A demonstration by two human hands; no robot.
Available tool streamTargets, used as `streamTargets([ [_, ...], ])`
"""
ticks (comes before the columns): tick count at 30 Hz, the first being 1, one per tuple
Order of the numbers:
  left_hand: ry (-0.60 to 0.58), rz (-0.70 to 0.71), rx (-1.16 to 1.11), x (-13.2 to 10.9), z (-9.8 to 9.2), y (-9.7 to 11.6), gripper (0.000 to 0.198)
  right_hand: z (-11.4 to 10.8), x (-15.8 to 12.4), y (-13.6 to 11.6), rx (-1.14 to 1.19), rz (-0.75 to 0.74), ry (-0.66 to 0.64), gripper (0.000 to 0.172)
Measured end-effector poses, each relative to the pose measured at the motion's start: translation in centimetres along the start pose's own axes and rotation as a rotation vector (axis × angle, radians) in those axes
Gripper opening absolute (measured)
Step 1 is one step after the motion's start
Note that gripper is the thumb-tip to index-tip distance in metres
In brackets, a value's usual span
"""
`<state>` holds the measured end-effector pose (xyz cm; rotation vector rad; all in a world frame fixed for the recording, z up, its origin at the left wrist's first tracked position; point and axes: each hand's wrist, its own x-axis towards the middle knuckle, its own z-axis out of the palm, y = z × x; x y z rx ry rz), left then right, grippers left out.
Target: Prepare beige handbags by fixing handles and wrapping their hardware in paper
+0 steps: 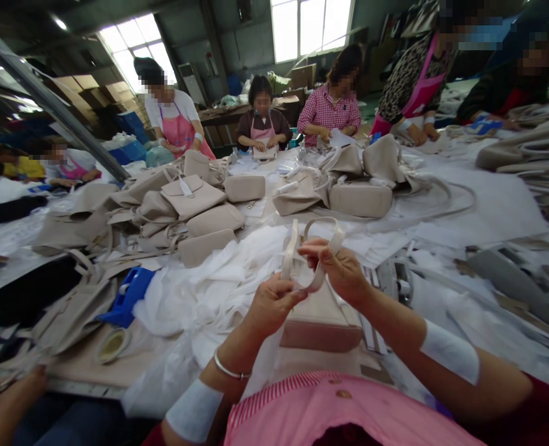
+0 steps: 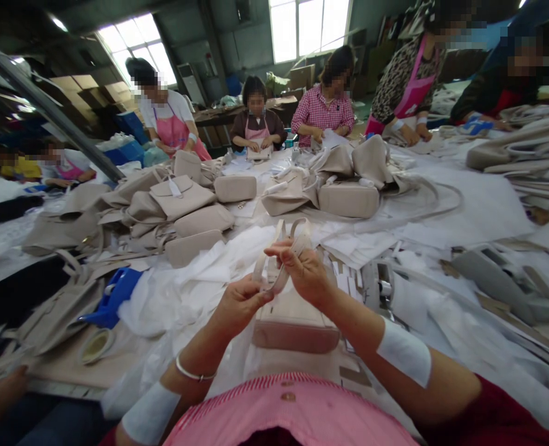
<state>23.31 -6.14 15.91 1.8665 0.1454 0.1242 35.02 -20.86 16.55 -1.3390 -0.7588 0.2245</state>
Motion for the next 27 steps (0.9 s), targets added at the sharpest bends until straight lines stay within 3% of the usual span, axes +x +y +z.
streamTargets([
  [3, -0.002, 0.008, -0.049, -0.3, 0.1, -0.2, 0.019, 0.4, -0.7, 1.1, -0.123, 0.012, 0.103, 0.043],
  [7, -0.037, -0.036, 0.000, -0.5, 0.0, -0.1, 0.030, -0.8, 0.2, 1.1, -0.191, 0.002, 0.267, 0.040],
  [11, -0.071, -0.034, 0.072, 0.0, -0.2, 0.8, 0.042, -0.8, 0.8, 0.4, -0.239, -0.064, 0.172, 0.037],
  [15, -0.029, -0.038, 0.105, 1.4, -1.1, 2.4, 0.046, -0.2, 1.9, -1.5, -0.133, -0.008, 0.120, 0.043],
  [18, -0.018, 0.020, 0.085, 3.3, -2.8, 5.1, 0.045, -0.3, 4.8, -4.6, 0.049, 0.057, 0.124, 0.052],
  [23, 0.041, 0.126, 0.084, 7.1, -5.7, 12.3, 0.043, -0.6, 11.6, -10.9, 0.258, 0.019, 0.164, 0.060],
  [25, 0.065, 0.134, 0.053, 8.1, -6.5, 14.6, 0.043, -0.5, 13.7, -12.4, 0.310, -0.027, 0.208, 0.058],
  [27, 0.071, 0.134, 0.036, 8.8, -6.9, 15.5, 0.045, -0.4, 15.0, -13.0, 0.356, -0.030, 0.234, 0.054],
])
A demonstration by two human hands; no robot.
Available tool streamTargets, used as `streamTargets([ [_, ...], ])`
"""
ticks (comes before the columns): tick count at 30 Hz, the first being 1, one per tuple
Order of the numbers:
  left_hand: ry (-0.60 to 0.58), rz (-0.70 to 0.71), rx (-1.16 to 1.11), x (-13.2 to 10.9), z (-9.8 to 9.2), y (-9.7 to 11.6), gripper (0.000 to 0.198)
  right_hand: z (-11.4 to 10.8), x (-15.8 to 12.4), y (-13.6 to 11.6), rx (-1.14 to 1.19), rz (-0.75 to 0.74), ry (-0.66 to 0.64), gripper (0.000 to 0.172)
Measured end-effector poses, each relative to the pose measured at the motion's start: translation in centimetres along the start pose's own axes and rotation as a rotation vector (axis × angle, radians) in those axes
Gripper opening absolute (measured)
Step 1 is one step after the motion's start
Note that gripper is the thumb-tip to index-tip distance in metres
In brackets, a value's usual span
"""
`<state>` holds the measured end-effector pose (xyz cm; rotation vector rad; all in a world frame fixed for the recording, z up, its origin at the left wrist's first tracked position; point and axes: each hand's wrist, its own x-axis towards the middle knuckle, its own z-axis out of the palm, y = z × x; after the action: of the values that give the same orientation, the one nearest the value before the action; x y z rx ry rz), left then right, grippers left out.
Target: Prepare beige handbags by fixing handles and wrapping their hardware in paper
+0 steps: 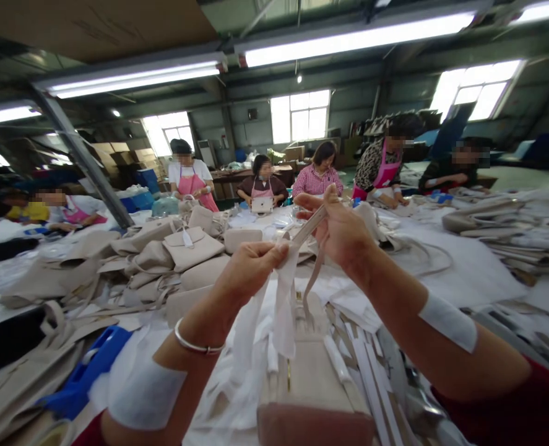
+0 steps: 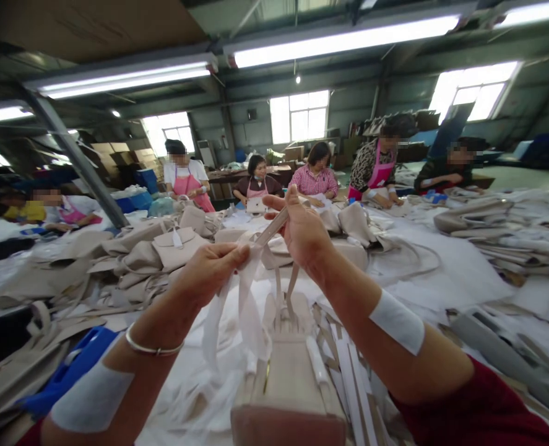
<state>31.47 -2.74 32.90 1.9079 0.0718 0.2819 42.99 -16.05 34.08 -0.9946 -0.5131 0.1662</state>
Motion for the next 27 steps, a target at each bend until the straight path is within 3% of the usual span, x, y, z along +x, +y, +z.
streamTargets([
  [3, -0.014, -0.016, 0.021, 0.6, 0.0, -1.4, 0.049, -0.3, 0.6, 1.1, 0.032, 0.123, 0.039, 0.046],
  [8, 0.039, -0.110, 0.047, 0.3, 1.2, -6.4, 0.053, -2.1, -1.6, 4.8, 0.095, 0.509, 0.164, 0.045],
  [12, 0.045, -0.117, 0.032, -0.5, 1.7, -7.9, 0.053, -2.6, -3.7, 6.0, 0.160, 0.645, 0.074, 0.044],
  [18, -0.010, -0.031, 0.102, -0.8, 1.4, -6.9, 0.052, -2.3, -3.0, 3.7, 0.303, 0.549, 0.018, 0.046],
  [22, -0.035, 0.065, 0.106, -0.1, 1.4, -5.6, 0.052, -1.4, -2.0, 2.6, 0.246, 0.501, -0.069, 0.047],
  [27, -0.067, 0.080, 0.098, 2.5, -0.1, -1.8, 0.051, -0.7, 1.9, 0.7, -0.036, 0.156, -0.006, 0.046],
])
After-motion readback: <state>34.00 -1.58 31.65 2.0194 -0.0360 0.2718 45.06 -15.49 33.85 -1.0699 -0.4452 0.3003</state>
